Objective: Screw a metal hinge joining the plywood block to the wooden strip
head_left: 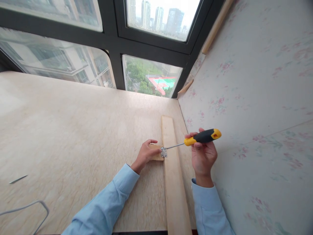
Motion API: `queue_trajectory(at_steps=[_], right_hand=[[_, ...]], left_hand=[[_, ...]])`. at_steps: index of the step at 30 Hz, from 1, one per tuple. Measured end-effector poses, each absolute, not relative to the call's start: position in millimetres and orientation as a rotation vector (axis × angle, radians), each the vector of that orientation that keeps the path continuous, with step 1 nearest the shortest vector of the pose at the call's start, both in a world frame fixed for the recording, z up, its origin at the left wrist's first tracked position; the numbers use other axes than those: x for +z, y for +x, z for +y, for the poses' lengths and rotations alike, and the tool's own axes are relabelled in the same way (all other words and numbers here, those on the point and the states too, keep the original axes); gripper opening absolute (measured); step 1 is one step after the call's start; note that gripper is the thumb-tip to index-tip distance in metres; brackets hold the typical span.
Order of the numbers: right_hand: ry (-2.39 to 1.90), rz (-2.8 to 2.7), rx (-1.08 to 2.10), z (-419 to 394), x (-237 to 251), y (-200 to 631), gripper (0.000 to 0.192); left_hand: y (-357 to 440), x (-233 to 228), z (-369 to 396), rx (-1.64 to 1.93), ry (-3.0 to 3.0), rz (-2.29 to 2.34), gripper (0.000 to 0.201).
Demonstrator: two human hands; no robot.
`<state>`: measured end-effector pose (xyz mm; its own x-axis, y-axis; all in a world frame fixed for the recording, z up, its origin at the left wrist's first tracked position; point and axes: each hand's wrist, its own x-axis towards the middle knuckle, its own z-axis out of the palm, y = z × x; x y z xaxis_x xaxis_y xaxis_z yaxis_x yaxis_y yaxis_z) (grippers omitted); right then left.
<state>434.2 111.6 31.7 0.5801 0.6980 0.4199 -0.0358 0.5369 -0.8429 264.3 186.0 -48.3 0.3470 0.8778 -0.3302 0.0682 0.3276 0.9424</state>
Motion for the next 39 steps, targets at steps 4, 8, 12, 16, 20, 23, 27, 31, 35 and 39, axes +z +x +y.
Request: queue_trajectory(at_steps=[4, 8, 12, 16, 20, 23, 27, 31, 35, 39], right_hand=[[-0.992, -0.989, 0.557, 128, 45, 435, 0.037], [-0.99, -1.062, 0.603, 139, 46, 436, 0.039], [-1.0, -1.043, 0.593, 137, 33, 439, 0.036], [-1.009, -1.046, 0.577, 132, 28, 439, 0.033], [-0.988, -1.054, 0.598, 129, 30, 434, 0.033], [-1.007, -1.066, 0.613, 128, 30, 430, 0.033], [-1.036, -1.045, 0.567, 127, 28, 430, 0.034], [-1.013, -1.021, 0.536, 127, 26, 433, 0.032], [-1.032, -1.023, 0.545, 128, 25, 433, 0.034], [-1.018, -1.039, 0.555, 128, 23, 431, 0.033]], left_hand=[[264, -49, 186, 0.707, 1.106, 1.084, 0.055], [263, -46, 185, 0.716, 1.081, 1.076, 0.057], [263, -42, 185, 0.707, 1.086, 1.084, 0.057], [263, -41, 185, 0.679, 1.084, 1.106, 0.057], [263, -41, 186, 0.674, 1.093, 1.106, 0.057], [264, -43, 185, 0.683, 1.099, 1.102, 0.058], [264, -44, 185, 0.691, 1.085, 1.091, 0.06], [263, -43, 185, 0.695, 1.066, 1.085, 0.06], [264, -40, 184, 0.704, 1.066, 1.095, 0.06], [264, -39, 184, 0.702, 1.049, 1.099, 0.061]])
